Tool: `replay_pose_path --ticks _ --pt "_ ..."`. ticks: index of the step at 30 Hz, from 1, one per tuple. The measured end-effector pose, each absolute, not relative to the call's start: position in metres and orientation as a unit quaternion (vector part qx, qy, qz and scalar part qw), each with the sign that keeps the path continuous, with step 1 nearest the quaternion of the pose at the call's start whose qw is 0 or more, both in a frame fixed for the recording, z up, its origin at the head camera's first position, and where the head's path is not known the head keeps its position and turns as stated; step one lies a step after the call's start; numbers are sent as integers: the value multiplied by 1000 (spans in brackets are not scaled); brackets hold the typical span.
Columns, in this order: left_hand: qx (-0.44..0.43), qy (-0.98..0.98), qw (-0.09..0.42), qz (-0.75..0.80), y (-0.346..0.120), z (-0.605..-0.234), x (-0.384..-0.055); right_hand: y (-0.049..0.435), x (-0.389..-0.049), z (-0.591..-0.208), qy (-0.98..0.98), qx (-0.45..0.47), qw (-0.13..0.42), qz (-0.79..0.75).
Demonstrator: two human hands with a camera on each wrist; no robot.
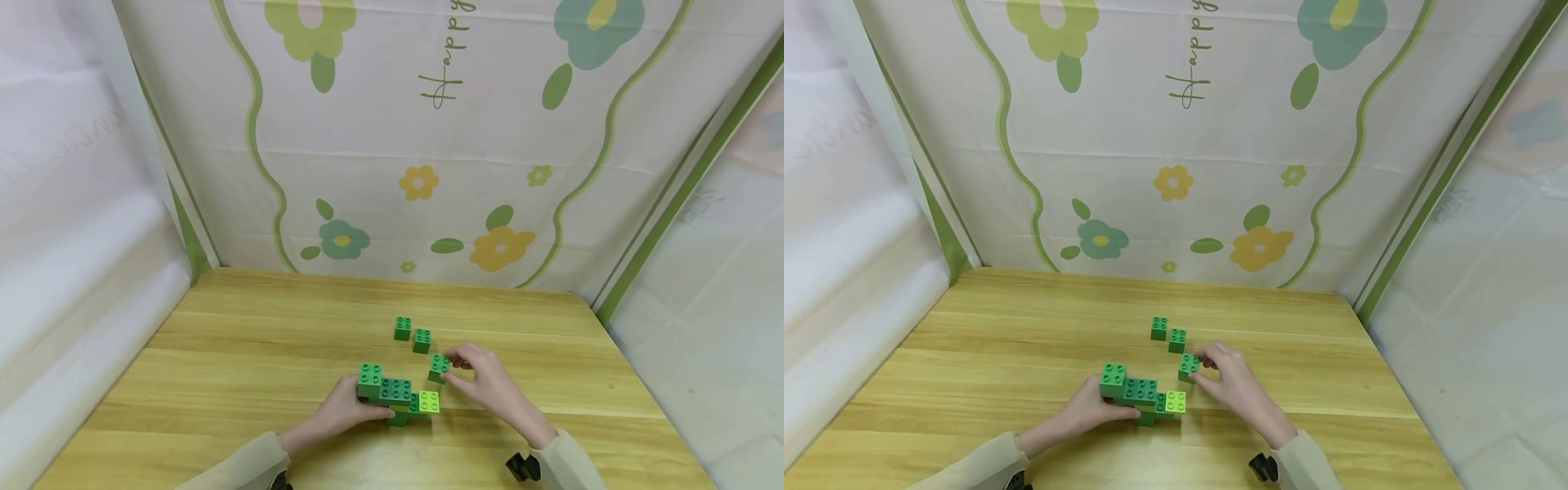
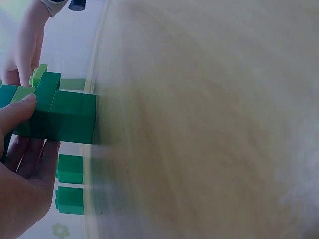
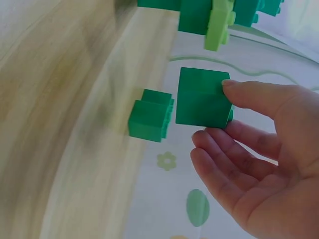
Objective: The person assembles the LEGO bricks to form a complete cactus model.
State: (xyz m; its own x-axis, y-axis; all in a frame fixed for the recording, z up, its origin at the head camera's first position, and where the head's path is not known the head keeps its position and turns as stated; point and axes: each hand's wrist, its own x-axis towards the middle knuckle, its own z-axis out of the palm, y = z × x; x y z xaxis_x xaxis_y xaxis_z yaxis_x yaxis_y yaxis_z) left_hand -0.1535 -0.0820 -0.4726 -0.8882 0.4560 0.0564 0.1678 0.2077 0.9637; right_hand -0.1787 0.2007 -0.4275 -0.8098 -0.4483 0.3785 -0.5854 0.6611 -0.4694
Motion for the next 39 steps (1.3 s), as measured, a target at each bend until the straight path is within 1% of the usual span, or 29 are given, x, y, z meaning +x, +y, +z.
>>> replay_pose_path --ticks 15,24,39 --pt "203 771 121 592 -82 -472 -153 206 -160 -416 -892 317 172 273" --pt "206 768 117 596 -82 -473 -154 206 -152 -413 -883 334 184 274" --pt "209 761 118 603 -82 -475 -153 205 -145 -414 -868 362 186 283"
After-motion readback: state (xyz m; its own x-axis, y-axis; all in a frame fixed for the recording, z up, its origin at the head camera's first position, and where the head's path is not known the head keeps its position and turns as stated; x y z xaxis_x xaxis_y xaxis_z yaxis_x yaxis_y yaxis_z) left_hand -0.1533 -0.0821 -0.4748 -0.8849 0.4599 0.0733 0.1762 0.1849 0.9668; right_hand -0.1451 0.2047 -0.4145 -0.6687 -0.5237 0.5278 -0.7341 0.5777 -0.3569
